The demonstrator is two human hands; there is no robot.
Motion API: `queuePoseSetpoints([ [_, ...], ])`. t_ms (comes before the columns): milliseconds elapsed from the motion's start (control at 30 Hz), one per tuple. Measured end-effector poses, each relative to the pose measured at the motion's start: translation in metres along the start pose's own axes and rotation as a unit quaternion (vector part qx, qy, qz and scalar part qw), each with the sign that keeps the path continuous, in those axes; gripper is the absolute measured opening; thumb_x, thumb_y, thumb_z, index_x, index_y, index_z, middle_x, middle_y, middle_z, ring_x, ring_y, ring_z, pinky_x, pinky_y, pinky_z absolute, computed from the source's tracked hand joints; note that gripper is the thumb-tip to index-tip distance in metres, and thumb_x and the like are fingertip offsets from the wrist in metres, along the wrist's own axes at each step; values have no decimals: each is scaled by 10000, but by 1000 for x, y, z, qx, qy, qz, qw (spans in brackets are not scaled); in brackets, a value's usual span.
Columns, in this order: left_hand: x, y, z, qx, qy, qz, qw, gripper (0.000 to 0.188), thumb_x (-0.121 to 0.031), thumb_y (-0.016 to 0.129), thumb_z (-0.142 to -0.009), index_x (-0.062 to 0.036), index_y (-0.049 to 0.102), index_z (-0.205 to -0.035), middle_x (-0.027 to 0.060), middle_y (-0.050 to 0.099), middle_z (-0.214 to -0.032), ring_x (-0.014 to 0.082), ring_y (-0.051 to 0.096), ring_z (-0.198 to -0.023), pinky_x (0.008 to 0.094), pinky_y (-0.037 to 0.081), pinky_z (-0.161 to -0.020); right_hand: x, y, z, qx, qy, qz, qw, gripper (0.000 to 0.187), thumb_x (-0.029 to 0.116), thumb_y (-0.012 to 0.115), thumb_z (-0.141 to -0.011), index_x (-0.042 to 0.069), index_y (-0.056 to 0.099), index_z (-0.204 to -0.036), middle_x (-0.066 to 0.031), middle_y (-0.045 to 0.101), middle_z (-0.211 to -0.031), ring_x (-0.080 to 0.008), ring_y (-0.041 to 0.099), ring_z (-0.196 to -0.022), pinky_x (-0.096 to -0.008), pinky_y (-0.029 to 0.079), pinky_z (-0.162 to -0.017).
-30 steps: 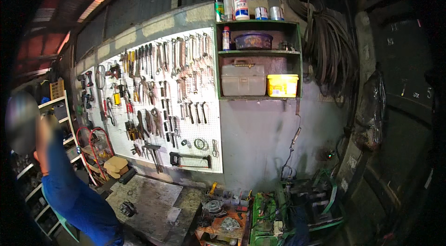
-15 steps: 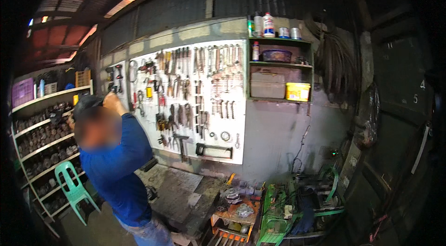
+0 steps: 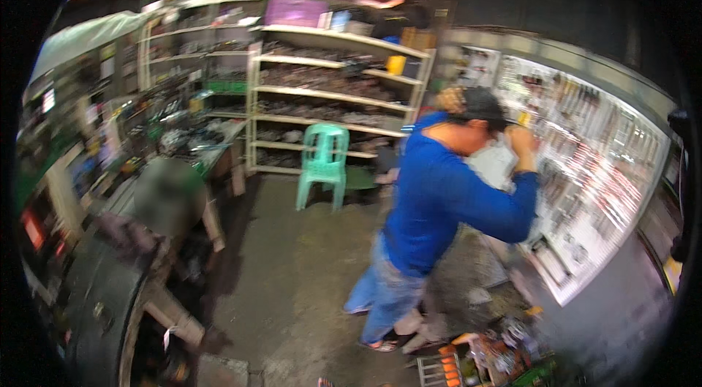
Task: The person retrieves a small cylindrical component and a wrench from a workbench, then repeatedly assembles and disassembles the component by hand. The person also picks up a fan and places it on a nearby machine before returning to the workbench to continue handling the small parts.
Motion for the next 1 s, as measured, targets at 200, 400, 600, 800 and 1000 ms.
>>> queuePoseSetpoints([
  [200, 75, -32, 58, -140, -177, 35, 974, 500, -455, 790, -726, -81, 759, -1056, 193, 743, -1032, 351, 717, -1015, 457, 554, -912, 54, 64, -97, 208, -45, 76, 974, 254, 295, 725, -901, 94, 779, -1046, -169, 768, -1038, -333, 714, -930, -455, 560, -841],
  [400, 71, -75, 165, -344, -324, 197, 859, 419, -365, 812, -750, -53, 781, -1027, 198, 761, -1015, 329, 730, -1002, 423, 565, -902, 122, 98, -200, 303, -172, 174, 921, 309, 303, 707, -902, 44, 760, -1063, -155, 759, -954, -256, 714, -884, -382, 543, -811],
  [600, 8, -77, 197, -408, -314, 316, 797, 465, -279, 776, -749, -2, 726, -1120, 173, 757, -1022, 285, 714, -985, 382, 552, -894, 224, 127, -286, 340, -184, 263, 884, 316, 291, 717, -909, 35, 770, -1087, -141, 761, -1039, -259, 717, -968, -392, 547, -855],
  [800, -47, -66, 183, -382, -212, 358, 825, 455, -276, 772, -774, -17, 714, -1144, 155, 755, -999, 292, 713, -958, 371, 545, -883, 266, 207, -228, 562, -177, 252, 768, 442, 369, 733, -920, 50, 718, -1226, -121, 759, -1111, -247, 705, -1039, -381, 547, -906],
  [1000, -50, -70, 170, -346, -111, 348, 864, 452, -289, 786, -833, -38, 670, -1190, 205, 732, -1086, 298, 694, -1030, 391, 528, -922, 238, 279, -151, 689, -296, 246, 613, 286, 130, 651, -952, 35, 708, -1216, -149, 709, -1221, -283, 656, -1154, -401, 500, -997],
])
Point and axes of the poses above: each hand's wrist, its own z-axis away from the middle knuckle, its own y-axis out of the palm, x = y × z, the point moved 10 cm from there along -z, towards the middle knuckle
